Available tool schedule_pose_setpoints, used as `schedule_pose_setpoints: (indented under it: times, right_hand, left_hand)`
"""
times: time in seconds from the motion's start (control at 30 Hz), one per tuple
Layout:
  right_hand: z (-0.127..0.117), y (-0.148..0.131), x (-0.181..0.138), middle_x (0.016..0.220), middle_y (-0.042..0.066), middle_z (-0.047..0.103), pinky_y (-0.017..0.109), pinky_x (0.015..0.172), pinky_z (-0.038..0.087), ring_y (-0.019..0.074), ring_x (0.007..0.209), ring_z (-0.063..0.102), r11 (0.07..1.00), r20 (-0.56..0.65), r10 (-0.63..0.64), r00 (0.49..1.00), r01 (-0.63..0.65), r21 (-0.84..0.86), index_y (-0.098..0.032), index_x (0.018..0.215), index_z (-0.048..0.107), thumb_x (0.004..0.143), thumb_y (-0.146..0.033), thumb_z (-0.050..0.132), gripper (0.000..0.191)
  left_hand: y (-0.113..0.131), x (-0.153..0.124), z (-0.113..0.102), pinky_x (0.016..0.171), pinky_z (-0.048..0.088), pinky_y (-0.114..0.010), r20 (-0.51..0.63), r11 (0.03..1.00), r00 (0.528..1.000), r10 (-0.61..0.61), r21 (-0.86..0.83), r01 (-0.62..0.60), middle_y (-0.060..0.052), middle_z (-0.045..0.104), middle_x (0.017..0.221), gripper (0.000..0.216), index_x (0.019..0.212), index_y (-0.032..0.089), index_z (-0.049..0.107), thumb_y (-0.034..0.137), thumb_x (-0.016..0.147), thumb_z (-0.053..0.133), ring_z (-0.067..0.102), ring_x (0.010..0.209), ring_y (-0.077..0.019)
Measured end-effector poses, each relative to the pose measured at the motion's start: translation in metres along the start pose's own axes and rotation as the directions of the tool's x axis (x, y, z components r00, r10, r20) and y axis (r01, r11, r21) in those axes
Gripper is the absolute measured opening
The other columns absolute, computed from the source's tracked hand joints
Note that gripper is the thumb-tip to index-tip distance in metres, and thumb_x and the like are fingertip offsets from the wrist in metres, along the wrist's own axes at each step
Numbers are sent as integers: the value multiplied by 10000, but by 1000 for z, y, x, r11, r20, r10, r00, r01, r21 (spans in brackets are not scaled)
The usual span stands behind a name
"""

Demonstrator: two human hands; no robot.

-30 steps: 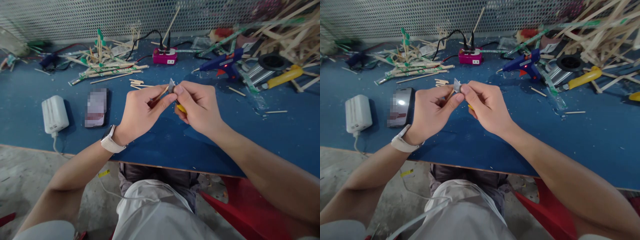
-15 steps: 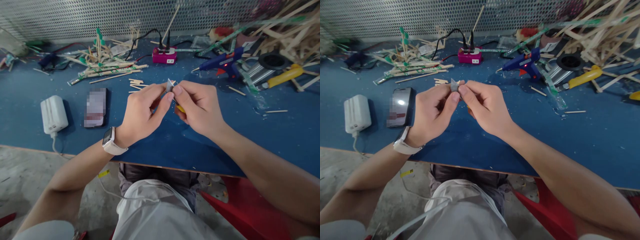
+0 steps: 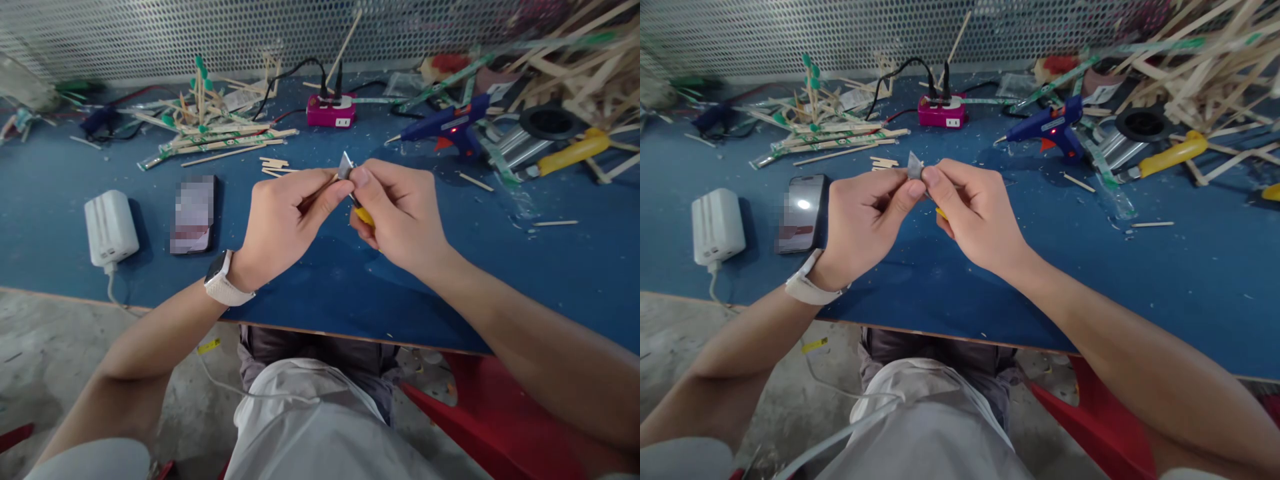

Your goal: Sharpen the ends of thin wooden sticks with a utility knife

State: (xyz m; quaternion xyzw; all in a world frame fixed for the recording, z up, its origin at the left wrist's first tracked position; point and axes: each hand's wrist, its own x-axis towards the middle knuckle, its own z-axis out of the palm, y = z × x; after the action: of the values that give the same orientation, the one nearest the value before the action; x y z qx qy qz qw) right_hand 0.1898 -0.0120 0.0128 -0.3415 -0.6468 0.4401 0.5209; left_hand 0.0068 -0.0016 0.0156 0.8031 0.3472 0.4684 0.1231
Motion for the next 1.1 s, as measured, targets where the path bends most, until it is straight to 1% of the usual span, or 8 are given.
schedule_pose_setpoints:
  times: [0.13,0.23,0.37,0.47,0.6,0.73,0.87,1.1]
  right_hand:
    - [1,1,-1,538,-57,394,300,414,335,107,421,443,1000,-9,-28,1000,28,-1,-241,714,494,1058,-618,650,534]
    - [2,0,-2,533,-49,418,304,434,323,106,438,432,997,-35,-48,998,46,-56,-238,703,491,1071,-611,634,543]
    - [6,-4,-6,540,-36,438,303,440,332,118,469,464,996,-80,-14,997,7,-87,-239,693,503,1069,-630,620,555]
    - [9,-7,-8,548,-35,450,305,439,342,125,472,471,997,-105,9,994,-17,-78,-243,713,528,1067,-637,617,537]
    - [8,-6,-8,562,-30,471,310,477,353,123,492,457,991,-94,-54,994,42,-129,-237,724,547,1079,-625,605,529]
    - [6,-4,-8,575,-24,512,315,509,352,132,527,479,979,-41,-92,995,83,-185,-234,740,561,1094,-605,589,514]
    - [6,-4,-8,561,-39,492,309,498,358,121,497,472,988,-32,-69,997,64,-142,-234,784,596,1102,-597,579,483]
    - [6,-5,-5,540,-51,431,302,435,317,111,450,430,999,-34,-21,999,19,-46,-237,763,576,1069,-640,614,508]
  left_hand:
    - [0,0,-1,555,352,-297,12,1000,1000,-16,-9,17,18,510,595,524,732,222,652,608,1074,562,423,556,-107]
    - [0,0,-1,540,344,-294,8,1000,1000,-15,-27,15,21,506,591,512,740,219,671,603,1066,583,400,551,-102]
    - [2,0,-1,515,313,-288,-9,998,999,-37,-51,36,34,453,579,511,717,211,663,593,1053,618,359,539,-87]
    - [5,-1,0,515,308,-284,-34,997,998,-61,-43,59,37,447,583,476,763,221,693,588,1058,622,365,540,-87]
    - [8,-3,1,590,400,-285,-12,998,998,-64,-9,64,15,550,645,431,846,226,717,520,1113,550,480,583,-102]
    - [9,-5,-1,734,522,-315,10,999,1000,-28,-36,28,-34,707,814,386,1002,239,754,463,1146,475,654,732,-155]
    - [7,-5,-3,753,535,-328,38,1000,999,-8,-25,9,-40,697,819,398,1060,245,766,439,1157,432,678,790,-180]
    - [2,-4,0,677,480,-306,22,1000,999,27,13,-27,-18,653,776,316,961,243,725,349,1145,491,601,685,-146]
